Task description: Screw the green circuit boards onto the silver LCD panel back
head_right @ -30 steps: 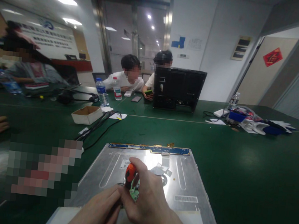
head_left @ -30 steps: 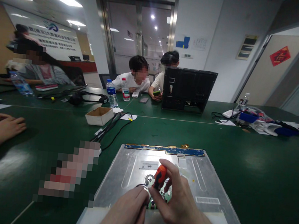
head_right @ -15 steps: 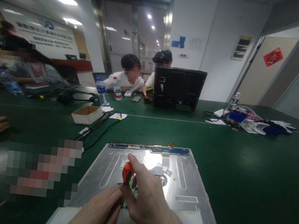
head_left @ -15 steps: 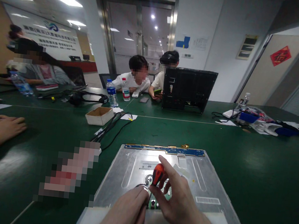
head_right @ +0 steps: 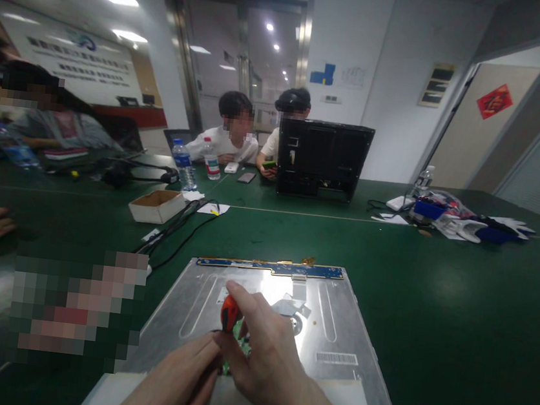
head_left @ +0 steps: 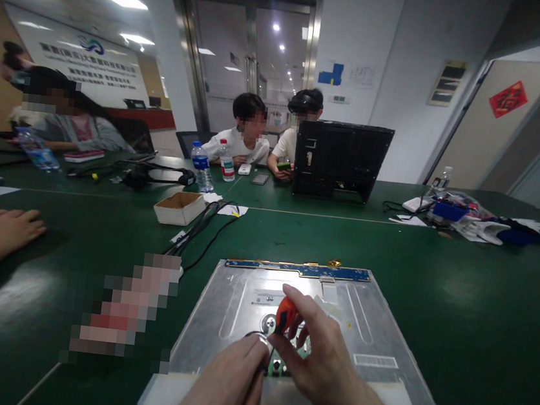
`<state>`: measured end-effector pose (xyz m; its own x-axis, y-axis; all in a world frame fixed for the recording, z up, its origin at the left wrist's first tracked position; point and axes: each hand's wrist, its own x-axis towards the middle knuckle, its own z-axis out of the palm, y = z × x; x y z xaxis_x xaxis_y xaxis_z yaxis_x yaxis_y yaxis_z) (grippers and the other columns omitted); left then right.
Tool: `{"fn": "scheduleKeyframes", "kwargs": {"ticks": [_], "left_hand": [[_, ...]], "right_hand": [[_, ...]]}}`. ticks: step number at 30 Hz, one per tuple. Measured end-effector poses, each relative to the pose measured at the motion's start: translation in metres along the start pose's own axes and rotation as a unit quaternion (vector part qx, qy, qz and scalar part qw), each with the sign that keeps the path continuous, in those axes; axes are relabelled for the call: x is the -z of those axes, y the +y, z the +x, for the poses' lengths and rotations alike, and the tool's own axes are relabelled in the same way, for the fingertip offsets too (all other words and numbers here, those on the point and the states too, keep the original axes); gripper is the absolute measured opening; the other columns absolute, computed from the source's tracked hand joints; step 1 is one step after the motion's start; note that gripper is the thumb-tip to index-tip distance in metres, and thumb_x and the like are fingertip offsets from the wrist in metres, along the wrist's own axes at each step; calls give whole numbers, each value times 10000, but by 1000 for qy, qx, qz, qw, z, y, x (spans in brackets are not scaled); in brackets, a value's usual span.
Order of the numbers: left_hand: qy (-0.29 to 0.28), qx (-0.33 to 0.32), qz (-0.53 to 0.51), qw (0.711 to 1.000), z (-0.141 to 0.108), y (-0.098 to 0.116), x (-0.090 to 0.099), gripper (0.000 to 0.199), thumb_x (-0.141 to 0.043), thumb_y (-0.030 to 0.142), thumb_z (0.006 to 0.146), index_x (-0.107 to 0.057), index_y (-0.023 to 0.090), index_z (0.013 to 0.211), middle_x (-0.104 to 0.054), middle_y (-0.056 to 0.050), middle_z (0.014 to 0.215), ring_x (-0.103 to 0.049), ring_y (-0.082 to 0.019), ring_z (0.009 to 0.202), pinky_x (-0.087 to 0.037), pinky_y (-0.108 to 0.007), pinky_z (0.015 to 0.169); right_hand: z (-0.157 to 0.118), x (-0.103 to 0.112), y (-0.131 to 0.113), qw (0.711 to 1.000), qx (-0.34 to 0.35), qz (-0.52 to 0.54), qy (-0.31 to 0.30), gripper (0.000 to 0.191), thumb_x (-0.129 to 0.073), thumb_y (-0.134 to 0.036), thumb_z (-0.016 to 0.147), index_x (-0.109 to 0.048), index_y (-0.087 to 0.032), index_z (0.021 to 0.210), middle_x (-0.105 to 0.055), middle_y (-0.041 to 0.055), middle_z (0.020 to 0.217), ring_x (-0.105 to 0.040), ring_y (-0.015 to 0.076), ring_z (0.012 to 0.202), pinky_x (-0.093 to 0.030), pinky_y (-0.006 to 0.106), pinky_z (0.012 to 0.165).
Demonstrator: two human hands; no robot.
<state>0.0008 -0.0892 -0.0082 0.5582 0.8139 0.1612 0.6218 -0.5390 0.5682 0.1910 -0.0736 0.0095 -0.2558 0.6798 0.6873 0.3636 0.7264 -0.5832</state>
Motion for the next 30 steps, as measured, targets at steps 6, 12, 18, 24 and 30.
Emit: {"fn": "scheduleKeyframes", "kwargs": {"ticks": [6,12,18,24,30], "left_hand": [[-4,-4,0,1000,0,0,0,180,-450,132,909,-580,219,998,-681,-101,1005,-657,-251,902,-563,-344,834],[-17,-2,16,1000,-1,-2,-3,174,-401,139,927,-551,208,982,-667,-116,1005,-649,-258,893,-562,-368,796],[-5,-13,12,1000,-1,-2,-2,178,-427,129,915,-555,217,1002,-672,-102,1008,-656,-249,893,-561,-357,818],[7,-18,15,1000,0,-1,0,177,-457,120,896,-571,221,987,-678,-85,981,-664,-240,869,-563,-334,800],[6,-20,23,1000,-1,-4,-5,173,-406,116,911,-539,209,971,-663,-92,962,-657,-248,846,-556,-362,743]], "right_hand": [[-1,1,-1,1000,0,10,-15,720,-545,-151,935,-243,-295,1573,-685,49,1003,-636,183,723,-545,293,596],[0,3,-6,1000,-10,-7,-1,705,-535,-124,882,-289,-279,1525,-688,21,925,-617,165,636,-545,299,607],[1,2,-1,1000,-16,-10,15,630,-602,-179,912,-369,-305,1484,-690,23,966,-633,167,676,-535,278,583],[1,2,1,1000,5,-12,-5,681,-580,-185,947,-309,-299,1561,-710,29,962,-644,175,696,-552,298,612],[1,4,-4,1000,-24,-16,-6,725,-558,-149,888,-291,-260,1553,-714,36,944,-646,182,677,-552,314,620]]}}
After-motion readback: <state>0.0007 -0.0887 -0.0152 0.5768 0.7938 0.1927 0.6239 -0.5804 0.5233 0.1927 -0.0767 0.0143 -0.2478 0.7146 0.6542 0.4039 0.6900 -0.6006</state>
